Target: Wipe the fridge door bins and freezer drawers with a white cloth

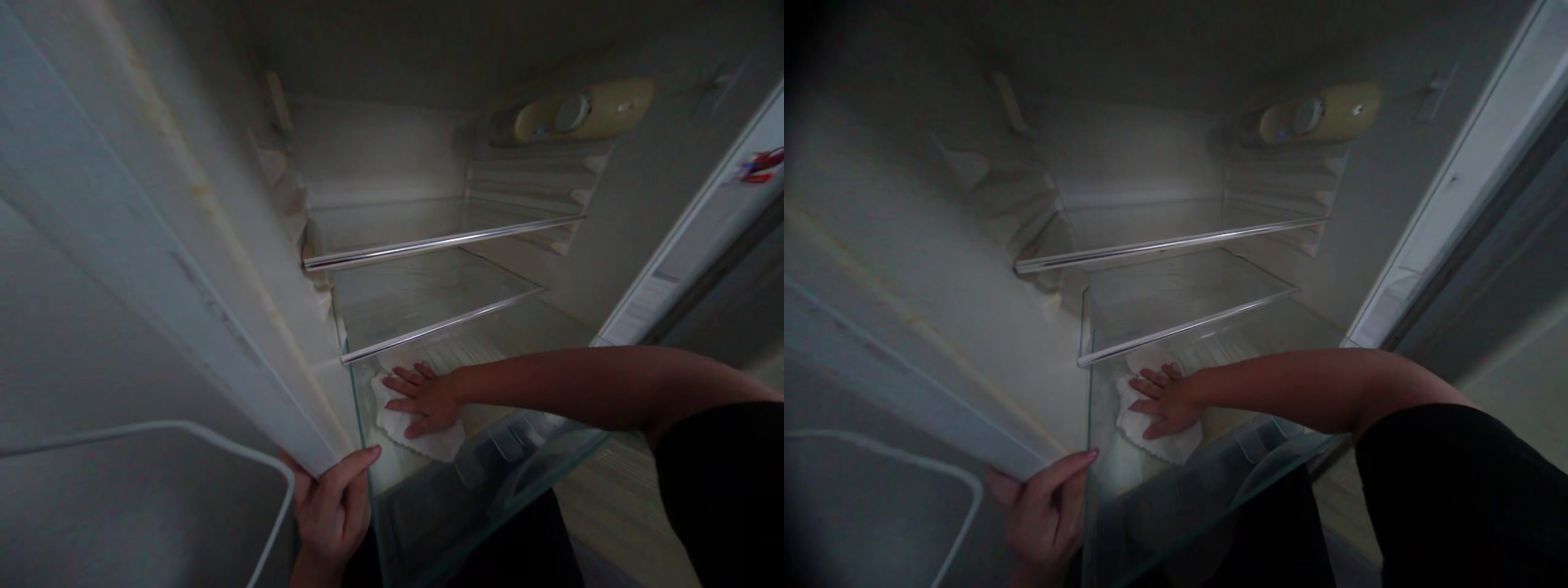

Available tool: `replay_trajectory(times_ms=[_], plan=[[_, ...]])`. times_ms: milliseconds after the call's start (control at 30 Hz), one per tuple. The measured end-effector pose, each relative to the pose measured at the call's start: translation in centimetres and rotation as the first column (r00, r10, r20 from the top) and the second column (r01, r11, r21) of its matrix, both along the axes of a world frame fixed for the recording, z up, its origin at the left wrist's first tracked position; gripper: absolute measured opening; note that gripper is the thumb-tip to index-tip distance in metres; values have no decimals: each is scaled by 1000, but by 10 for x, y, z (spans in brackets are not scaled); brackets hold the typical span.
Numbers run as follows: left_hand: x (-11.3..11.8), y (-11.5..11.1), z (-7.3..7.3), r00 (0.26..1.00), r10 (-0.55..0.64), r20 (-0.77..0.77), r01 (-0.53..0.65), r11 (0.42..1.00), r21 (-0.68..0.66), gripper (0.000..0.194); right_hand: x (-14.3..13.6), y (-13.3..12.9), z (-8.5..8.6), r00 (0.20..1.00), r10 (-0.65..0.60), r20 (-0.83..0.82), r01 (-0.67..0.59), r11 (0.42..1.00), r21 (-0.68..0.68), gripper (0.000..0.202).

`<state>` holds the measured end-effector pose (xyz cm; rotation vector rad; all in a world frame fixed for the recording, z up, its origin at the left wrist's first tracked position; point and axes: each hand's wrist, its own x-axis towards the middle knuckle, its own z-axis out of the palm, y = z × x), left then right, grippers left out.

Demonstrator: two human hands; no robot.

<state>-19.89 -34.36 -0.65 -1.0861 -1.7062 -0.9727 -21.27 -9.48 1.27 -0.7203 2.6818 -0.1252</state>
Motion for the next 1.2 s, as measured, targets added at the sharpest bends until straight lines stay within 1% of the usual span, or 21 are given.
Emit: replay_trajectory(times_ms=[100,200,300,400,467,500,567,600,667,767,833,867,900,967,1033,1067,1133,1200], plan=[[0,1,3,1000,-1,-10,1,1000,-17,19,14,33,1,992,-83,91,80,996,33,93],[1,1,4,1000,14,-4,-14,1000,-21,18,25,80,5,959,-237,155,224,969,102,110],[1,1,4,1000,1,-14,-1,1000,-25,17,39,136,10,895,-416,162,387,904,179,125],[0,1,3,1000,0,-15,-1,1000,-32,17,54,185,16,823,-559,105,533,822,200,143],[-1,1,2,1000,18,-18,-19,999,-31,17,62,202,20,796,-603,38,585,785,207,148],[-1,1,2,999,22,-26,-23,999,-32,17,64,205,21,792,-610,14,592,773,227,146],[-2,1,1,1000,16,-27,-17,999,-31,18,64,197,25,808,-589,12,560,775,293,138],[-2,1,0,1000,7,-24,-7,1000,-28,18,62,188,26,828,-560,28,523,789,323,135],[-2,1,0,1000,-2,-9,2,1000,-19,20,56,164,29,882,-468,60,423,841,339,131],[0,2,1,1000,-3,7,3,1000,-21,19,46,115,26,961,-257,103,224,940,257,136],[1,3,1,1000,2,10,-2,1000,-7,18,40,78,19,990,-114,88,100,983,151,149],[1,3,2,1000,-1,14,1,1000,-3,17,38,58,14,995,-77,65,70,992,104,153],[1,4,2,1000,-7,20,7,1000,3,18,36,38,9,997,-60,42,57,996,68,154],[1,4,2,999,-23,29,23,1000,9,18,34,-1,-2,998,-65,-3,65,997,31,149],[1,4,1,999,-29,32,29,1000,5,17,32,-34,-10,993,-98,-68,100,995,17,137],[0,3,1,999,-25,28,24,1000,6,17,30,-46,-12,989,-121,-87,123,992,22,132],[0,2,2,1000,-13,17,13,1000,0,17,25,-60,-13,985,-154,-82,158,986,48,126],[-1,1,3,1000,-11,9,11,1000,-8,17,18,-57,-10,988,-145,-56,148,987,57,125]])
